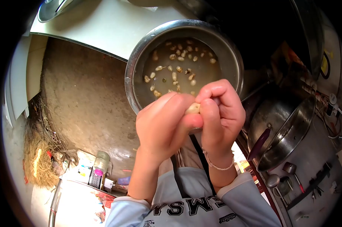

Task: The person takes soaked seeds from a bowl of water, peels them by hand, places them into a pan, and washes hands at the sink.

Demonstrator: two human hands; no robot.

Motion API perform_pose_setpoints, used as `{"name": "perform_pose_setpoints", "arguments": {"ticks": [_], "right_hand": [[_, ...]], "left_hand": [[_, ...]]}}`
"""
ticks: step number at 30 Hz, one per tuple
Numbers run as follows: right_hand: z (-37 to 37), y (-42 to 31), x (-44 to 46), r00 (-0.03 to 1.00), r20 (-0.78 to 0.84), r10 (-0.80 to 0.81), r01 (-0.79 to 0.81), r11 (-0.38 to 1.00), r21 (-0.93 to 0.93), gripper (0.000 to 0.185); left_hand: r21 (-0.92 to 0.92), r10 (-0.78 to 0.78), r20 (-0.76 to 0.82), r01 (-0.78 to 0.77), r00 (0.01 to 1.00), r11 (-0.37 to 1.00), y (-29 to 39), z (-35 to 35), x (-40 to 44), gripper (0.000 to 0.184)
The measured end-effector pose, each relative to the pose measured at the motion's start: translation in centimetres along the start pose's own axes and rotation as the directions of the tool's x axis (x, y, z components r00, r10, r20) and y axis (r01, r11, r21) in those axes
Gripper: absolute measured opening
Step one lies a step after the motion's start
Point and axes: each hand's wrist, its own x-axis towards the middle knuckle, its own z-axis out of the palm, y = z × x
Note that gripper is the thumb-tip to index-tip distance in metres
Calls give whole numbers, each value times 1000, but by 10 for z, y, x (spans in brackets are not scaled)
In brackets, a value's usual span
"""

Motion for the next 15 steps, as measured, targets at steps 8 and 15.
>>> {"name": "perform_pose_setpoints", "arguments": {"ticks": [8,15], "right_hand": [[0,-1,4,999,16,52,-54,990,132,14],[-3,-14,3,992,91,86,-89,996,29,17]], "left_hand": [[93,121,-78,-114,990,989,-1,0,0,23],[94,116,-51,-111,992,989,0,-2,1,26]]}}
